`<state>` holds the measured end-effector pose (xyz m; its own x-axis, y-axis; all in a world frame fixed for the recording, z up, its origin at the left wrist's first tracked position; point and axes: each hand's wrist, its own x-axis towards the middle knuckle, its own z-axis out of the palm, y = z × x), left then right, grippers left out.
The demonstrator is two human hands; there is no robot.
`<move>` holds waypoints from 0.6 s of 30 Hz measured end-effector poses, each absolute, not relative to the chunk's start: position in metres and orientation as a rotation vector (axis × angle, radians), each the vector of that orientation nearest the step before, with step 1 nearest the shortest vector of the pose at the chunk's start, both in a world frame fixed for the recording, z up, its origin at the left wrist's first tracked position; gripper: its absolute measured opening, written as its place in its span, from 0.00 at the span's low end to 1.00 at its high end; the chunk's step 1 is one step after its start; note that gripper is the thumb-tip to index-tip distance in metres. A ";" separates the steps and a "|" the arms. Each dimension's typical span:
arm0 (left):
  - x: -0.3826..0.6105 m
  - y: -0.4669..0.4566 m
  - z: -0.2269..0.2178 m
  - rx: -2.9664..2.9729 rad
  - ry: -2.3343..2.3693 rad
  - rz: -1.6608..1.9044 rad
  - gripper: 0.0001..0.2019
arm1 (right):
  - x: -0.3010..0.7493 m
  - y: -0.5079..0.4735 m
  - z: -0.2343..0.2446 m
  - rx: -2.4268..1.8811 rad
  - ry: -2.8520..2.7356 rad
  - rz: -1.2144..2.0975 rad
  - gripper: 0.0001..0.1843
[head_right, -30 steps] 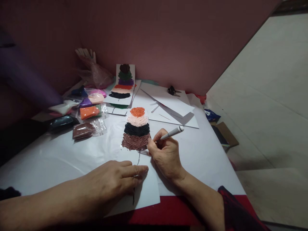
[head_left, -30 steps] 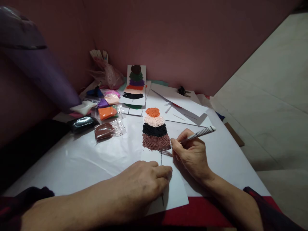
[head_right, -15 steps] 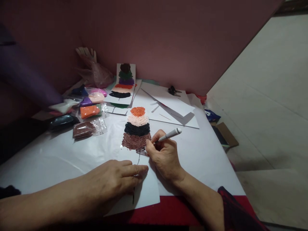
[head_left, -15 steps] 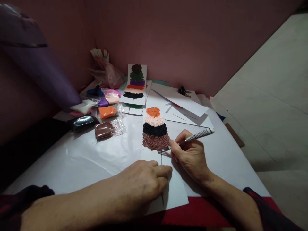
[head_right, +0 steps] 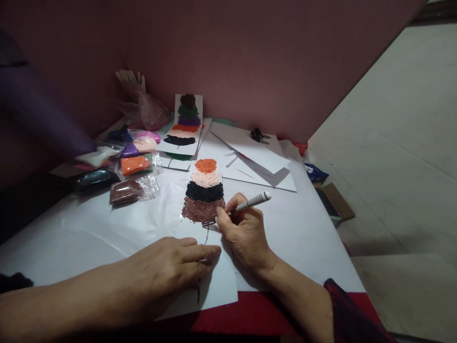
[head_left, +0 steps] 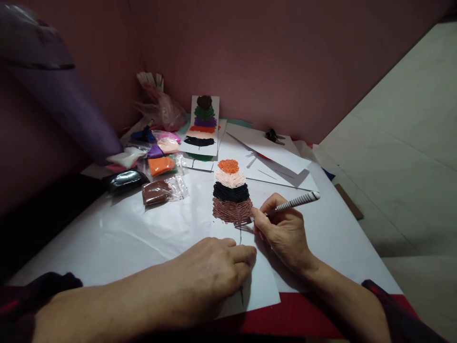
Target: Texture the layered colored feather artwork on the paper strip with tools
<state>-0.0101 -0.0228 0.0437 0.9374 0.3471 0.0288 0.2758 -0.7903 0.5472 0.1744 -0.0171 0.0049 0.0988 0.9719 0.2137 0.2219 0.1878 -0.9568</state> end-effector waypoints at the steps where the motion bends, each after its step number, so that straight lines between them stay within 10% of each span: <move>1: -0.010 -0.023 0.044 2.526 0.449 0.170 0.12 | 0.174 -0.017 0.006 -1.261 -1.351 0.857 0.15; 18: -0.011 -0.023 0.046 2.552 0.448 0.168 0.12 | 0.176 -0.016 0.004 -1.254 -1.351 0.818 0.15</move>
